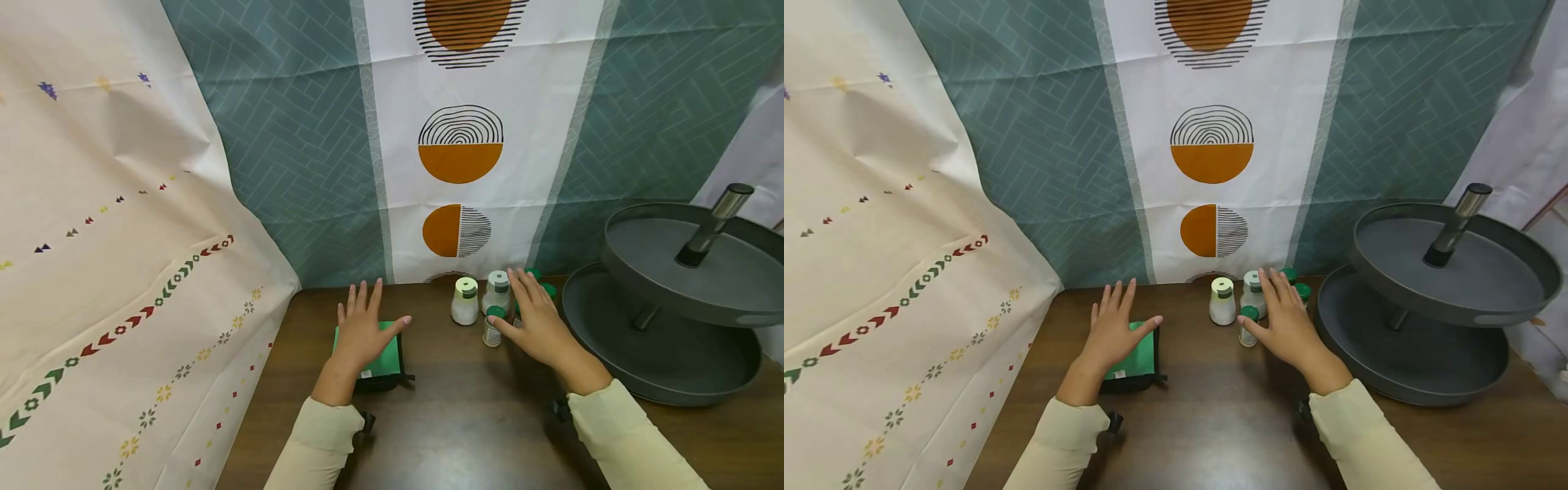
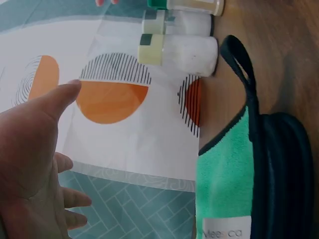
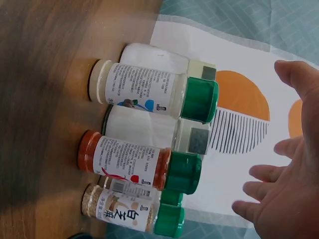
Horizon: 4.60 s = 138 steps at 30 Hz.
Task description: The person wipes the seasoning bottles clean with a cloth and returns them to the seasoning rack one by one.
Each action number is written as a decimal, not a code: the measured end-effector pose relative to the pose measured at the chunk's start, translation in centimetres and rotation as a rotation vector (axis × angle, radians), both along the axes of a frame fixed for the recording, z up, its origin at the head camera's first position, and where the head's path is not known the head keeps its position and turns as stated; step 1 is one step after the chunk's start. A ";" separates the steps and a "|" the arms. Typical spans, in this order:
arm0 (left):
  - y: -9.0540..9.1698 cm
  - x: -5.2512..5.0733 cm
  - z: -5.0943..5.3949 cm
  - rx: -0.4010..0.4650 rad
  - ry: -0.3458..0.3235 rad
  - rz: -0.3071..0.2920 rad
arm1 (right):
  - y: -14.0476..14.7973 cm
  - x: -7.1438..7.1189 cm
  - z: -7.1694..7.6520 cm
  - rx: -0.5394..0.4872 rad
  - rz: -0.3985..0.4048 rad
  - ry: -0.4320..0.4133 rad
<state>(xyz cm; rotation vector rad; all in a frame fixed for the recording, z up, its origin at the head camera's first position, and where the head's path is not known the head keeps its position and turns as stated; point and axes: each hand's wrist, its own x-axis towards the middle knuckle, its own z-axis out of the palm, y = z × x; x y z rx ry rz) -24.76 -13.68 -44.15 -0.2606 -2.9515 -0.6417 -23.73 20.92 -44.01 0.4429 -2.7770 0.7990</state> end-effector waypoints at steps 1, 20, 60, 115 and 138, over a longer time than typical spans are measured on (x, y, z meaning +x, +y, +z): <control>0.0 0.1 0.0 -0.004 -0.002 -0.002 | 0.0 0.1 0.0 -0.005 0.006 -0.009; 0.4 1.1 -3.0 -0.079 -0.131 -0.002 | -1.6 0.7 -1.4 -0.069 0.103 -0.023; -0.2 0.2 -6.3 -0.108 0.013 0.235 | -1.9 0.1 -3.3 -0.086 0.071 -0.001; -5.5 0.3 -0.3 0.334 -0.153 0.288 | -1.6 0.3 -4.1 -0.059 0.063 -0.112; 1.1 3.8 1.8 0.279 -0.166 -0.092 | -1.1 0.5 -4.7 -0.135 0.075 -0.121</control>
